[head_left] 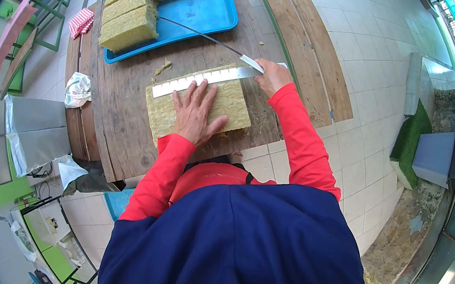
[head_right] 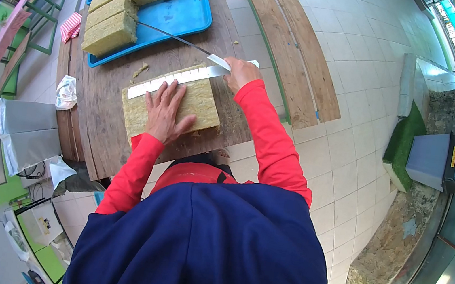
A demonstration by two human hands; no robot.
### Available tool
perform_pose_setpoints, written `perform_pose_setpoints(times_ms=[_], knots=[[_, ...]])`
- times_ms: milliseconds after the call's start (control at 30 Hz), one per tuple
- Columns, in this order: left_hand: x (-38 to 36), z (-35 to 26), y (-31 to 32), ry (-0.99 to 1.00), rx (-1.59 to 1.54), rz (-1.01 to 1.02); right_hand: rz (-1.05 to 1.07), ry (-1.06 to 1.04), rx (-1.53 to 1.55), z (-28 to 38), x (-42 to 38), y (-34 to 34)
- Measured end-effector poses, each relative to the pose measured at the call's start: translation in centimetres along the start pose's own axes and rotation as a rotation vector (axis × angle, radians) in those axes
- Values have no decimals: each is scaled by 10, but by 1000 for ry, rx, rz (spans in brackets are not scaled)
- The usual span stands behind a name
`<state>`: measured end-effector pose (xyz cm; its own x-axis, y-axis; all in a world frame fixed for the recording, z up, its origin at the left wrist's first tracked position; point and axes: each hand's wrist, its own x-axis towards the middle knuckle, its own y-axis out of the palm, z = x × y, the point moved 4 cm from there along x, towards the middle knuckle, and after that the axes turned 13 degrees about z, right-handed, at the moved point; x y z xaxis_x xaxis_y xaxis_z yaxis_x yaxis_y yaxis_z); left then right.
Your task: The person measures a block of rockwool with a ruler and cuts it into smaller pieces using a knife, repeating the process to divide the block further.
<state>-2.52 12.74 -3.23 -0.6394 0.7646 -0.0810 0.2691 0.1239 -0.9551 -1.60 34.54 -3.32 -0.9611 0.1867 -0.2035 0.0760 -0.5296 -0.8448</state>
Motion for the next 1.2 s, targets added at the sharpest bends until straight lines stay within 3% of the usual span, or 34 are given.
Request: perform_pose_setpoints(times_ms=[133, 333, 1200], knots=[[-3, -7, -7, 116, -4, 98, -9, -5, -23, -1, 0, 1], [-2, -3, -1, 125, 54, 156, -22, -46, -3, -1, -1, 1], [0, -3, -5, 118, 40, 153, -31, -38, -21, -1, 1, 2]])
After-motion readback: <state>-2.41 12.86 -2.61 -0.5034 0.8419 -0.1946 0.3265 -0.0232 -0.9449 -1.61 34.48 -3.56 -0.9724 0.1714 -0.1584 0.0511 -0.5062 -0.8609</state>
